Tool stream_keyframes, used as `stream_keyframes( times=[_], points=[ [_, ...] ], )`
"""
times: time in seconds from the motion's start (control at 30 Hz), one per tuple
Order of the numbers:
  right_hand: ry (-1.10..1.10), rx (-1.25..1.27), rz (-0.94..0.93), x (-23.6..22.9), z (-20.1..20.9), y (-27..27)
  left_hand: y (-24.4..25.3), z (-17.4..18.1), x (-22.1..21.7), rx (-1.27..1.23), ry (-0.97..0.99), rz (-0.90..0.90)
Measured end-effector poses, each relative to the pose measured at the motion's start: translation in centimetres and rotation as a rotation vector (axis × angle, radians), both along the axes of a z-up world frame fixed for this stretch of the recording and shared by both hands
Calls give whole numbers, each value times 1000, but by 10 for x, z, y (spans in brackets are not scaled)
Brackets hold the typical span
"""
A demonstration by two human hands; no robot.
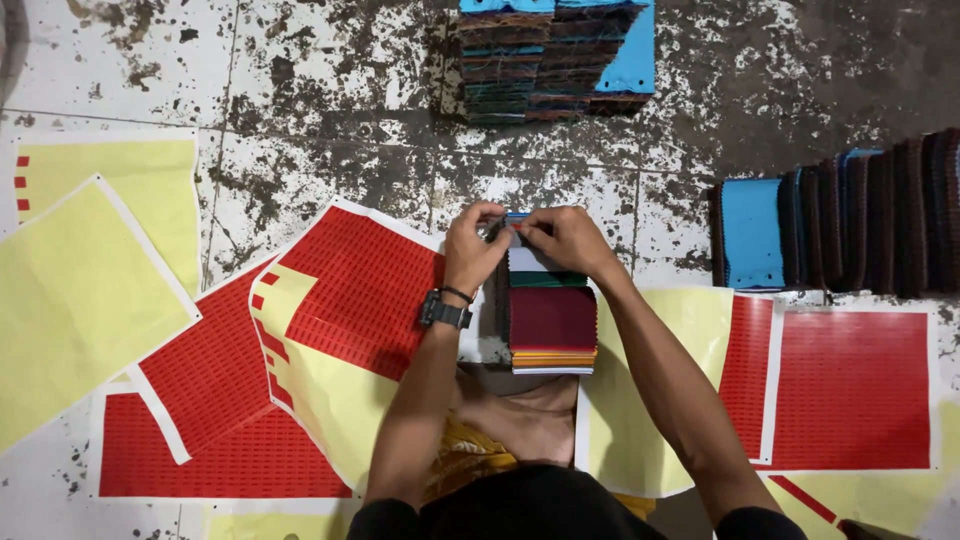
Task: Assembling a booklet by manually peeling stickers from a sheet and applying them to the edges of the pages.
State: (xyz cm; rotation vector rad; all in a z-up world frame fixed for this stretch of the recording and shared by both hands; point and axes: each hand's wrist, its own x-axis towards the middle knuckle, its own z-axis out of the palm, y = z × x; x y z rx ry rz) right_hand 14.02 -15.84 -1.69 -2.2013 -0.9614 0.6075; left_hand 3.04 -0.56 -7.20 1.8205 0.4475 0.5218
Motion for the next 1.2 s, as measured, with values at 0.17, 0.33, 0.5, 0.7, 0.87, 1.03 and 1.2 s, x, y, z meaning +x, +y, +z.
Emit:
stream_keyframes(
  times=[0.17,0.33,0.5,0.7,0.87,1.03,1.2],
  points=[
    [-108,-169,-46,-6,-2,6,-6,-3,9,5,248,26],
    [-333,-296,-121,8,-24,-4,-4,2,9,-16,331,38],
    [-829,80,72,8,-32,-18,-2,4,5,-20,116,80],
    [-1007,217,126,3,-31,-23,-6,99,-30,-314,-14,172],
    [-359,137,200,-18,37,-28,3,36,-10,-600,-146,121],
    [100,164,23,-15,35,-22,-7,43,-4,-838,-224,3],
    [216,184,-13,-15,31,-19,-12,41,-1,-841,-218,-5]
  ],
)
